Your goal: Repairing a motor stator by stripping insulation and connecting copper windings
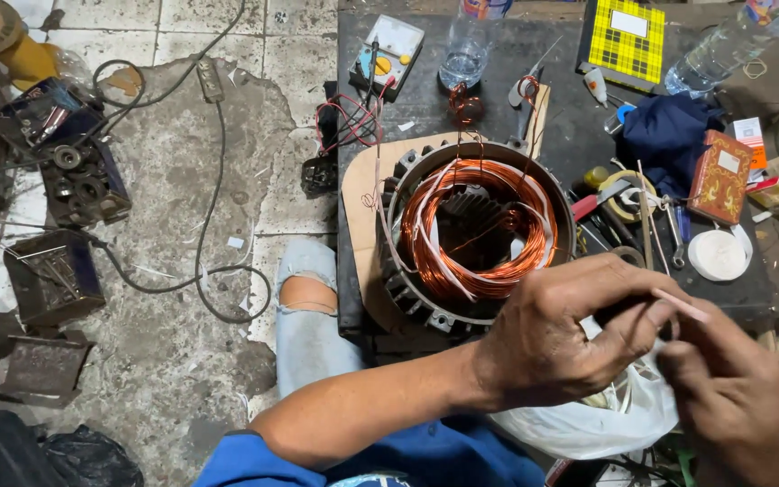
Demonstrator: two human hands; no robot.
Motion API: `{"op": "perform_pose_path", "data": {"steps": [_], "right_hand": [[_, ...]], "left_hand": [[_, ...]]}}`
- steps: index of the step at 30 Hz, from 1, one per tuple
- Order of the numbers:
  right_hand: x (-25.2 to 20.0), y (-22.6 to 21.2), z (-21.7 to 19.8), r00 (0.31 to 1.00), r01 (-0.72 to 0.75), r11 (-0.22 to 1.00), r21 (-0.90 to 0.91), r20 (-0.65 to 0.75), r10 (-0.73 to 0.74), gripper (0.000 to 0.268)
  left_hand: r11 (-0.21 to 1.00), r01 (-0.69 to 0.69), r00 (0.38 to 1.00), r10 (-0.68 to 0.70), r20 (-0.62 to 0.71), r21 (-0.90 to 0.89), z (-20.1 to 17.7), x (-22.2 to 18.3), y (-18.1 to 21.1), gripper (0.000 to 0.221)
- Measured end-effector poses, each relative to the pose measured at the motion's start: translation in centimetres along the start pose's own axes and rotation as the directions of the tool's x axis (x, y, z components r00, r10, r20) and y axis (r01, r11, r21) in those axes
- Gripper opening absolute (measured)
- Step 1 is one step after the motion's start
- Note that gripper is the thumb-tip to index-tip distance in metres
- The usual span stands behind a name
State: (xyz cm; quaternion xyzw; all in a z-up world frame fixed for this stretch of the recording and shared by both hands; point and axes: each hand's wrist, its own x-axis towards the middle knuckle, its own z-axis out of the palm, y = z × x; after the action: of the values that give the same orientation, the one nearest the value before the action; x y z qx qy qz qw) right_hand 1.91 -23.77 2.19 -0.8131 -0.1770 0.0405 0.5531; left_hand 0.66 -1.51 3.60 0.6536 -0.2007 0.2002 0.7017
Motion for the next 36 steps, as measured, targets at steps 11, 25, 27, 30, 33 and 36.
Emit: {"op": "perform_pose_path", "data": {"steps": [11,25,27,30,33,36], "right_hand": [[-0.1,-0.9,-2.1,0.985,-0.152,0.878,-0.453,-0.143,0.096,0.025],[-3.8,13.8,-15.4,0.997,-0.028,0.864,-0.503,-0.071,-0.009,0.034],[-3.2,10.2,-12.8,0.998,-0.013,0.861,-0.509,-0.062,-0.022,0.035],[-1.4,4.6,-8.8,0.995,-0.058,0.806,-0.589,-0.097,0.000,0.030],[-0.6,3.2,-7.2,0.981,0.046,0.763,-0.645,-0.116,-0.156,0.022],[0.0,2.2,-6.4,0.987,0.048,0.738,-0.673,-0.080,-0.137,0.023]], "left_hand": [[0.882,0.133,0.965,-0.219,-0.144,-0.452,-3.4,0.4,-2.3,0.021],[0.830,0.208,0.977,-0.203,-0.069,0.517,-5.8,3.7,-6.8,0.032],[0.836,0.159,0.987,-0.143,-0.071,0.526,-5.5,4.3,-8.0,0.032],[0.782,0.141,0.990,-0.102,-0.099,0.607,-5.8,4.3,-9.3,0.009],[0.752,0.179,0.984,-0.150,-0.101,0.635,-6.7,3.8,-9.2,0.014],[0.833,0.185,0.982,-0.144,-0.118,0.521,-7.0,3.6,-9.0,0.014]]}}
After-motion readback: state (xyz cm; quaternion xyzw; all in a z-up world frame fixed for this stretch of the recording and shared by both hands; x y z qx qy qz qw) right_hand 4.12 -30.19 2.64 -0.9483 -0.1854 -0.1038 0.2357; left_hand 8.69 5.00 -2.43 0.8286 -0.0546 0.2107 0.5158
